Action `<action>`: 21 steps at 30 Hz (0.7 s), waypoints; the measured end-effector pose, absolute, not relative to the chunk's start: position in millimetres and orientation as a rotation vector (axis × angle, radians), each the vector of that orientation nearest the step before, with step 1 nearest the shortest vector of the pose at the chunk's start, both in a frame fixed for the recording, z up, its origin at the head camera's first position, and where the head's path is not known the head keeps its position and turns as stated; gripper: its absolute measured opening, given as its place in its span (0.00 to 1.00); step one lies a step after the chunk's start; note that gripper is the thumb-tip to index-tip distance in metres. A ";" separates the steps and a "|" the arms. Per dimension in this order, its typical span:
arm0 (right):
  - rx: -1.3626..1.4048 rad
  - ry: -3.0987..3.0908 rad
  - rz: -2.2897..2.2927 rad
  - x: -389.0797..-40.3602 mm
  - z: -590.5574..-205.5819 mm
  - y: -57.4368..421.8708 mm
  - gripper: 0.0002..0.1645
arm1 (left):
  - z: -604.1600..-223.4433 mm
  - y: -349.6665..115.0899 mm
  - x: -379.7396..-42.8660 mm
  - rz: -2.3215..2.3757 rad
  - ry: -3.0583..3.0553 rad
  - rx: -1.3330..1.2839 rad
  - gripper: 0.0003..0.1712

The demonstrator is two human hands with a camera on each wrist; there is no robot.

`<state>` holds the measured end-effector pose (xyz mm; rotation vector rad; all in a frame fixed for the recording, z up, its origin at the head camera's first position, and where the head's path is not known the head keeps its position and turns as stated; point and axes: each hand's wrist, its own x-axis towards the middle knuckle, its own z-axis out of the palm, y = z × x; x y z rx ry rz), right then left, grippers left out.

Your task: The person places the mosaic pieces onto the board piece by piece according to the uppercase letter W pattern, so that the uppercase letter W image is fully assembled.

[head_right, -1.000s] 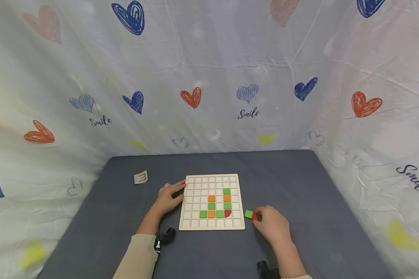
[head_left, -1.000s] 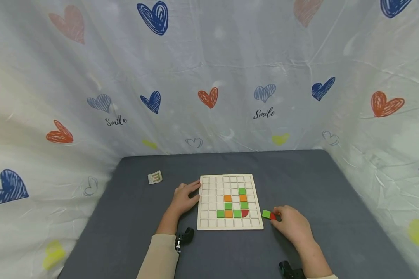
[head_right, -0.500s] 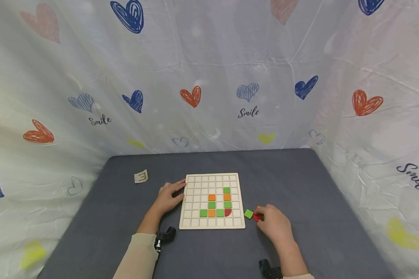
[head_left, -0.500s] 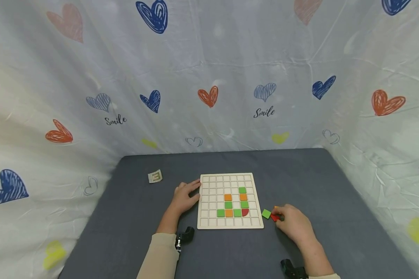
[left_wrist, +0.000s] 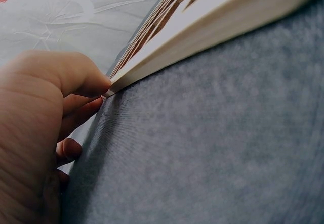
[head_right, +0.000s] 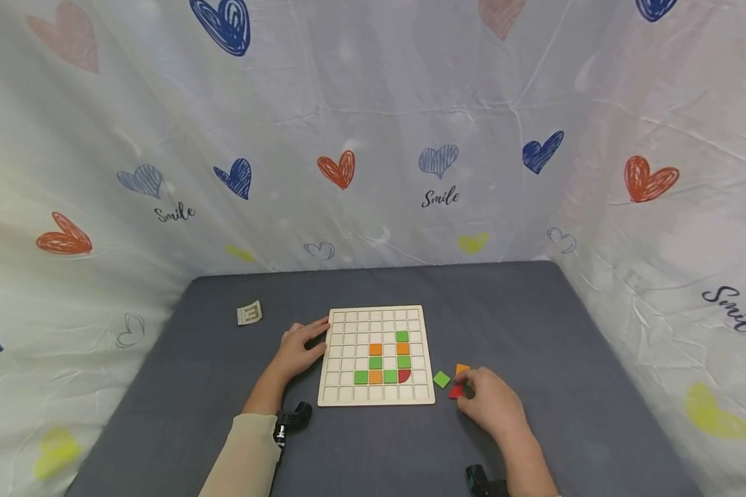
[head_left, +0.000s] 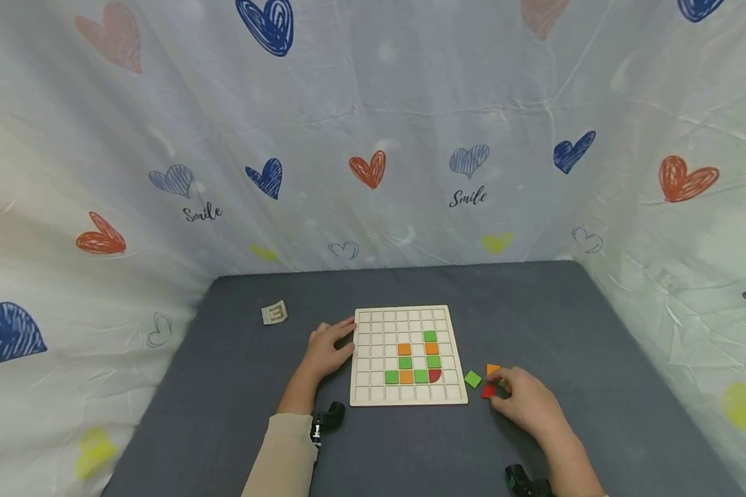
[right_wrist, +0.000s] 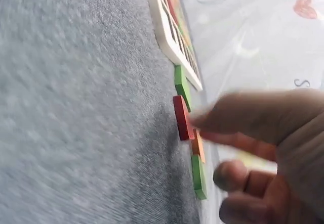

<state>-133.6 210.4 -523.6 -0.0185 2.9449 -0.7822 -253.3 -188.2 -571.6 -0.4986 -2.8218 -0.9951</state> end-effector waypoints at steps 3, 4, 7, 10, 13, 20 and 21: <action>0.090 2.946 -0.756 -131.6 -523.8 210.1 0.21 | -572.0 -187.9 -252.7 -0.989 -2.831 -0.489 0.30; 0.115 2.948 -0.738 -131.3 -524.3 209.8 0.24 | -572.0 -187.8 -252.7 -0.992 -2.831 -0.488 0.30; 0.144 2.953 -0.700 -131.4 -527.5 209.1 0.22 | -571.6 -187.5 -252.5 -1.000 -2.831 -0.489 0.29; 0.123 2.981 -0.669 -132.4 -530.1 207.6 0.18 | -570.9 -187.4 -252.4 -1.013 -2.824 -0.495 0.29; 0.090 3.001 -0.657 -133.3 -532.0 205.0 0.20 | -570.7 -187.7 -252.5 -1.003 -2.821 -0.501 0.29; 0.002 3.006 -0.719 -132.9 -533.1 199.1 0.16 | -570.9 -188.4 -253.3 -1.019 -2.825 -0.505 0.29; -0.011 3.005 -0.727 -132.8 -533.1 199.3 0.15 | -571.3 -188.4 -253.3 -1.020 -2.824 -0.506 0.29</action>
